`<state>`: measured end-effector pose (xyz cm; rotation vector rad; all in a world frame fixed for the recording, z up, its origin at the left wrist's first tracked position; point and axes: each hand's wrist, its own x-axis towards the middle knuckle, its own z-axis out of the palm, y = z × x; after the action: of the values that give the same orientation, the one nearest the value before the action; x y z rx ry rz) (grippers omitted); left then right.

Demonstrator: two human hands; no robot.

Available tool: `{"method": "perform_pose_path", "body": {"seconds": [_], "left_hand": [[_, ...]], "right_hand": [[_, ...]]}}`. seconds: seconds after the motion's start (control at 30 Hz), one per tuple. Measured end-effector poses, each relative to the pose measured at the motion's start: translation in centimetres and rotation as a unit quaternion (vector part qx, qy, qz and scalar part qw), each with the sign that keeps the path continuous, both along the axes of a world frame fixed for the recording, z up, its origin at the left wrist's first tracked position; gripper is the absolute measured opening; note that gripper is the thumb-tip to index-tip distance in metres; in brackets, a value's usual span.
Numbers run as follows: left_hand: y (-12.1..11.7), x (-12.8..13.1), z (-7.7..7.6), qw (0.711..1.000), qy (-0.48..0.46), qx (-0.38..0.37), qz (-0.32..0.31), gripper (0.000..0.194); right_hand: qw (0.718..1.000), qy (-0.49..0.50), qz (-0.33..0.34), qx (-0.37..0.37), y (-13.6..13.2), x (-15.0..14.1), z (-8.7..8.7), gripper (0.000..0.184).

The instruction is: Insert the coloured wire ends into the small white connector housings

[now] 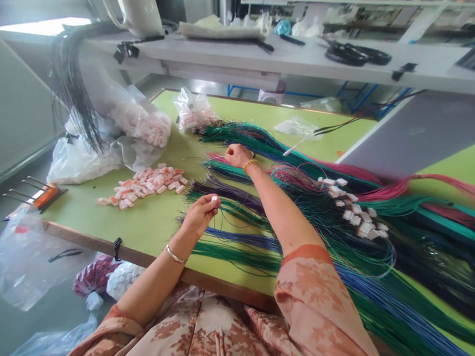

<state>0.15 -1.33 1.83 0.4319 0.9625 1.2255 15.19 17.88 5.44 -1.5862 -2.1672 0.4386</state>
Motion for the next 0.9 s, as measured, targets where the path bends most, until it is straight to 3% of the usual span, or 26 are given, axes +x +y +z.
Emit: {"method": "perform_pose_path", "body": {"seconds": [0.13,0.3,0.47,0.63,0.9], "left_hand": [[0.0,0.1,-0.1,1.0,-0.004,0.005,0.0,0.032],[0.0,0.1,-0.1,1.0,-0.002,0.005,0.004,0.031],[-0.1,0.2,-0.1,1.0,-0.003,0.006,0.015,0.03],[0.1,0.3,-0.2,0.999,-0.033,0.01,0.03,0.028],[0.4,0.3,-0.2,0.997,-0.07,0.02,0.029,0.025]], "right_hand": [[0.999,-0.017,0.042,0.025,-1.4,-1.8,1.9,0.018],[0.993,-0.119,-0.013,0.003,-2.6,-3.4,3.1,0.019],[0.996,0.004,0.083,0.029,-4.2,-4.5,4.0,0.015],[0.976,0.153,0.154,-0.006,-7.7,-3.8,3.7,0.013],[0.959,0.263,0.101,-0.042,-13.9,-1.1,0.9,0.016]]}}
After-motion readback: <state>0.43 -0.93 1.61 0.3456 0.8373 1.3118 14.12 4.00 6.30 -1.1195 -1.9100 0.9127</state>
